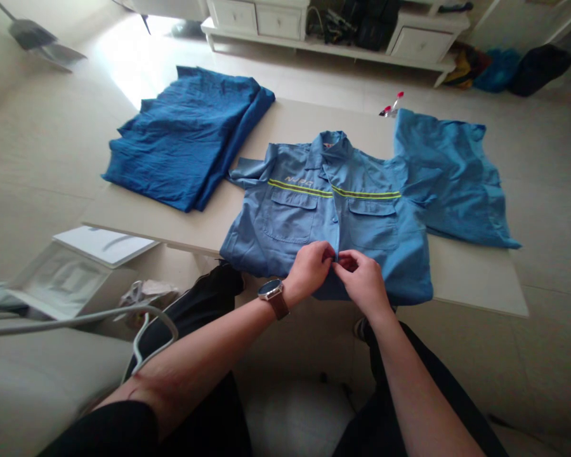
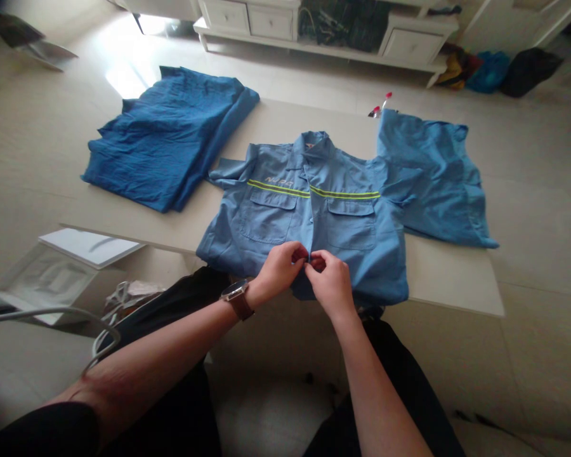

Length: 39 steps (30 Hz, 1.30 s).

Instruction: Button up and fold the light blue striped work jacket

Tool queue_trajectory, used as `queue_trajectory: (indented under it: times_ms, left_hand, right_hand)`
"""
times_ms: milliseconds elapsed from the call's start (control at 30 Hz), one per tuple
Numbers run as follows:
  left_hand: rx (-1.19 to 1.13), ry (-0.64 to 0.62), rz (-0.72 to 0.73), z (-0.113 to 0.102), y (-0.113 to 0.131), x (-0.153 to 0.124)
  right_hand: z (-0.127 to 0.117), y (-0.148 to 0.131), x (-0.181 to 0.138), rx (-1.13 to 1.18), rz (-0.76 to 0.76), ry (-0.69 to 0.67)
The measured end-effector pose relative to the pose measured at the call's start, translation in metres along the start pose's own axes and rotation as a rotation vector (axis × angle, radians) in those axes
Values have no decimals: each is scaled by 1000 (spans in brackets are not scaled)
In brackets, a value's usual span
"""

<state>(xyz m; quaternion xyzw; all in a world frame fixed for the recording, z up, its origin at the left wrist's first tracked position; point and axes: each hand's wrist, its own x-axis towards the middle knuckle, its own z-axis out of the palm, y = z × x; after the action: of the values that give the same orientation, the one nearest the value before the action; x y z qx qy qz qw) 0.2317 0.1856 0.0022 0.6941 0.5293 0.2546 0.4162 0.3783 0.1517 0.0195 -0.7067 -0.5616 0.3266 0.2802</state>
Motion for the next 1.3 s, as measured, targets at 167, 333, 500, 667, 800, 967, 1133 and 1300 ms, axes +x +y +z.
queue_trajectory:
  times_ms: [167,333,500,667,800,967,1133,1300]
  left_hand:
    - [-51,5,59,-4,-3,-2]
    - [-21,-12,87,-10,-3,-3]
    - [0,-33,113,-13,-2,-4]
    - [29,-53,133,-15,0,-5]
    - [18,-39,133,-15,0,-5]
    - [-5,-13,100,-14,0,-3]
    - [-56,-4,102,-12,-2,-2]
    - [-75,4,106,-11,-3,-2]
  right_hand:
    - [2,-2,0,53,5,-24]
    - [2,-2,0,90,-23,-8]
    - [0,0,1,42,-127,14]
    - [-1,1,1,-5,-147,5]
    - [0,4,2,-26,-152,1]
    - [0,3,2,-43,-149,18]
    - [0,1,2,-17,-132,26]
    - [1,3,2,-4,-120,11]
